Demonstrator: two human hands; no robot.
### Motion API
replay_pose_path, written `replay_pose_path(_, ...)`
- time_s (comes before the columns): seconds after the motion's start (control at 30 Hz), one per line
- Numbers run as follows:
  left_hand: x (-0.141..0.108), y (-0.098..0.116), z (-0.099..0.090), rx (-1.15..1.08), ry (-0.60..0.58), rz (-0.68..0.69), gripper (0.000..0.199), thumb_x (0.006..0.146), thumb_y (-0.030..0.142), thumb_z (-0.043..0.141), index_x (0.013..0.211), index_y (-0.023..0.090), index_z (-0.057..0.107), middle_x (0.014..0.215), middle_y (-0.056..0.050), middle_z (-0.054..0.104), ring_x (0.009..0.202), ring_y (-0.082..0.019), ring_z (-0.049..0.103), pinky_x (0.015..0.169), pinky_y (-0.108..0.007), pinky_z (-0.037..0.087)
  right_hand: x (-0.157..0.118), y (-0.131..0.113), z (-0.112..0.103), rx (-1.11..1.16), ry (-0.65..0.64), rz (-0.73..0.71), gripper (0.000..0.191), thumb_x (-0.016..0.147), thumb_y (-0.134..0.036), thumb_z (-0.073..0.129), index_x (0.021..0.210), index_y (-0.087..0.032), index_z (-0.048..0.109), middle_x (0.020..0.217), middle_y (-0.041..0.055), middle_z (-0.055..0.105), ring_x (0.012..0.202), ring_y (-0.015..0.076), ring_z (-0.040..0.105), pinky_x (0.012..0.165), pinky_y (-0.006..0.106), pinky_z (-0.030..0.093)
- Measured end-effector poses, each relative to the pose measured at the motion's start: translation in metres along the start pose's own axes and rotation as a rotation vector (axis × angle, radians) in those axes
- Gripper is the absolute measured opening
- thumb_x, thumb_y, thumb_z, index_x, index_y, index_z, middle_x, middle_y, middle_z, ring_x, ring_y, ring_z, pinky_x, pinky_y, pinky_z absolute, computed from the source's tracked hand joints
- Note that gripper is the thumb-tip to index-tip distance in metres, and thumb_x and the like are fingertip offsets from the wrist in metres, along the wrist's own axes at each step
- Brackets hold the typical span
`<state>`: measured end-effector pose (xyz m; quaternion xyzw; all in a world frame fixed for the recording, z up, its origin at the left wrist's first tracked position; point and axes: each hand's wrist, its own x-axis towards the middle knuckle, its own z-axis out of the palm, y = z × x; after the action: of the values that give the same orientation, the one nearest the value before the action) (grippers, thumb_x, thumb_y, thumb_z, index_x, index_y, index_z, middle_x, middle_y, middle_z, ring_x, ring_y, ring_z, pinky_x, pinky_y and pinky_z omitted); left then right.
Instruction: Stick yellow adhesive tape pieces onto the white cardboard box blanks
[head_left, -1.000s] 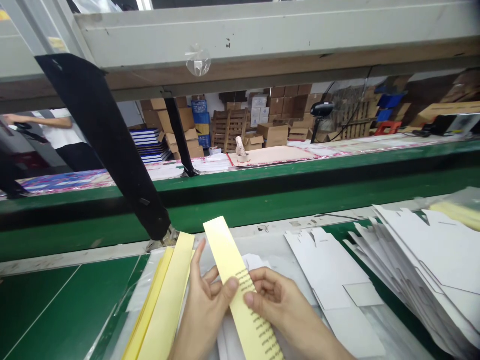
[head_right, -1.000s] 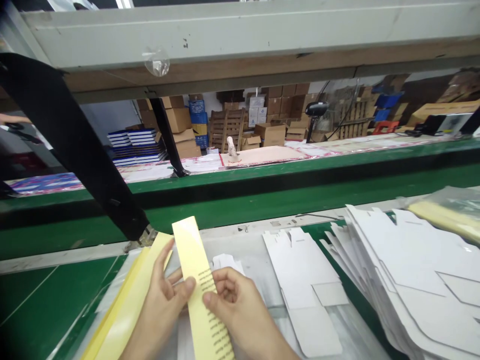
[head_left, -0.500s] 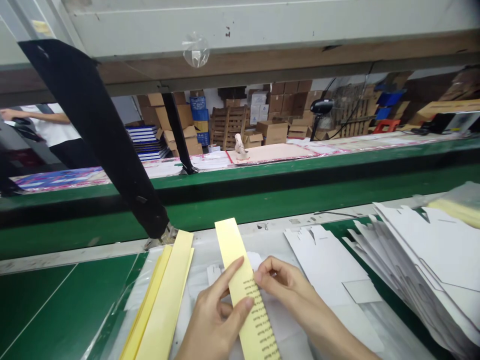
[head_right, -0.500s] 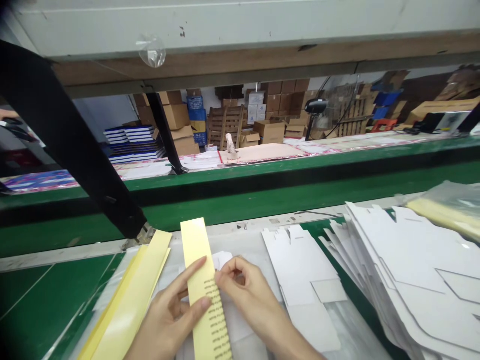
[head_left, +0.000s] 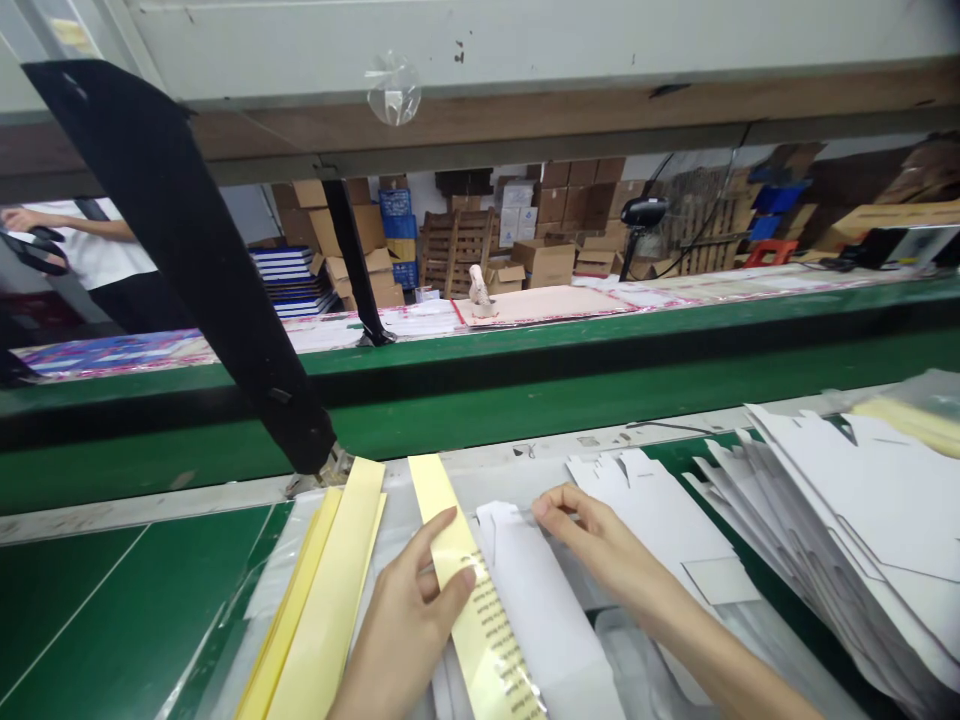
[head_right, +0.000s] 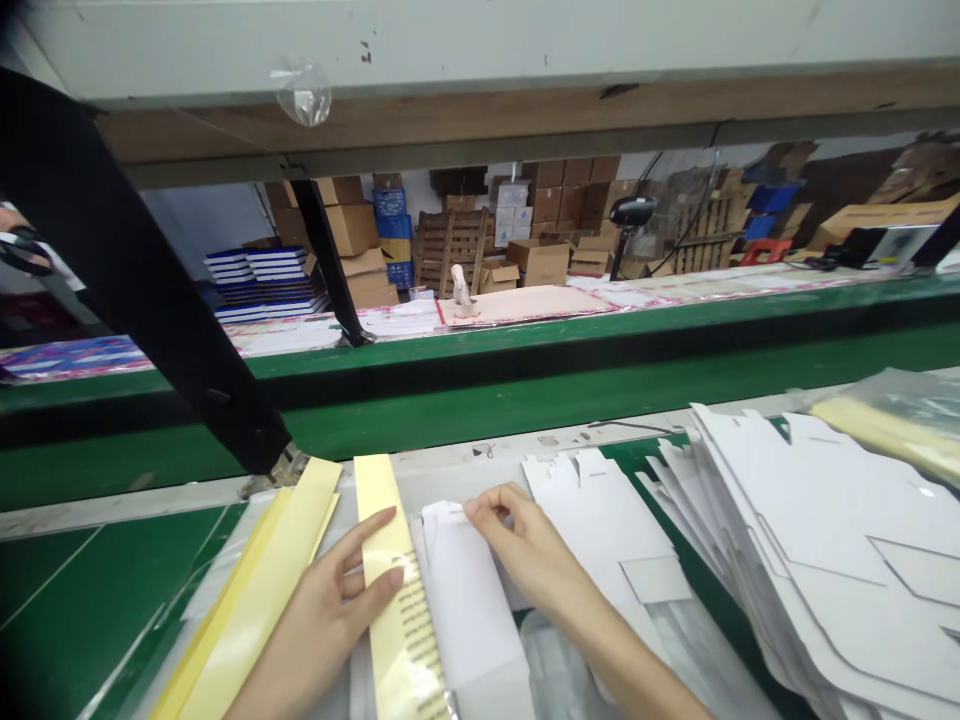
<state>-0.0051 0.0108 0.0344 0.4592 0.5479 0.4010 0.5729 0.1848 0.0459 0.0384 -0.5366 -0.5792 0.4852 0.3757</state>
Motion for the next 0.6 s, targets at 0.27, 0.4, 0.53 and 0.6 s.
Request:
replay_pose_path(0.27, 0.003, -0.002, -0.002, -0.015, -0.025, -0.035, 0.061, 0.072, 0.031, 0.060, 0.125, 0.017, 0.033, 0.077, -0.007, 0.069, 0.072, -0.021, 0.064, 0.067, -0.033, 0.050, 0.006, 0.022, 0.008, -0.194, 0.007, -0.049, 0.031, 0.082, -0.043, 0.040, 0.064, -0.019, 0.047, 0.080, 0.0001, 0.044, 0.074, 0.0146, 0.047, 0.066, 0.026, 0.038)
replay_pose_path(0.4, 0.002, -0.001, -0.002, -0.010, -0.021, -0.028, 0.061, 0.071, 0.031, 0.061, 0.124, 0.016, 0.034, 0.079, -0.007, 0.069, 0.072, -0.021, 0.064, 0.066, -0.031, 0.050, 0.006, 0.022, 0.008, -0.210, 0.000, -0.050, 0.030, 0.082, -0.042, 0.040, 0.062, -0.019, 0.046, 0.078, 0.0000, 0.044, 0.071, 0.0143, 0.046, 0.064, 0.026, 0.038)
replay_pose_path(0.53, 0.002, 0.001, 0.000, -0.010, -0.005, -0.033, 0.062, 0.070, 0.032, 0.062, 0.123, 0.016, 0.035, 0.075, -0.006, 0.069, 0.072, -0.020, 0.065, 0.064, -0.028, 0.049, 0.006, 0.022, 0.009, -0.233, 0.008, -0.053, 0.031, 0.082, -0.042, 0.040, 0.061, -0.019, 0.045, 0.077, -0.0004, 0.044, 0.068, 0.0134, 0.045, 0.060, 0.025, 0.038)
replay_pose_path(0.6, 0.001, 0.001, 0.000, -0.019, -0.001, -0.034, 0.062, 0.070, 0.032, 0.062, 0.123, 0.016, 0.036, 0.074, -0.005, 0.069, 0.069, -0.019, 0.064, 0.063, -0.026, 0.049, 0.005, 0.021, 0.010, -0.247, 0.014, -0.062, 0.031, 0.082, -0.043, 0.040, 0.062, -0.019, 0.046, 0.077, -0.0001, 0.044, 0.068, 0.0136, 0.045, 0.061, 0.025, 0.038)
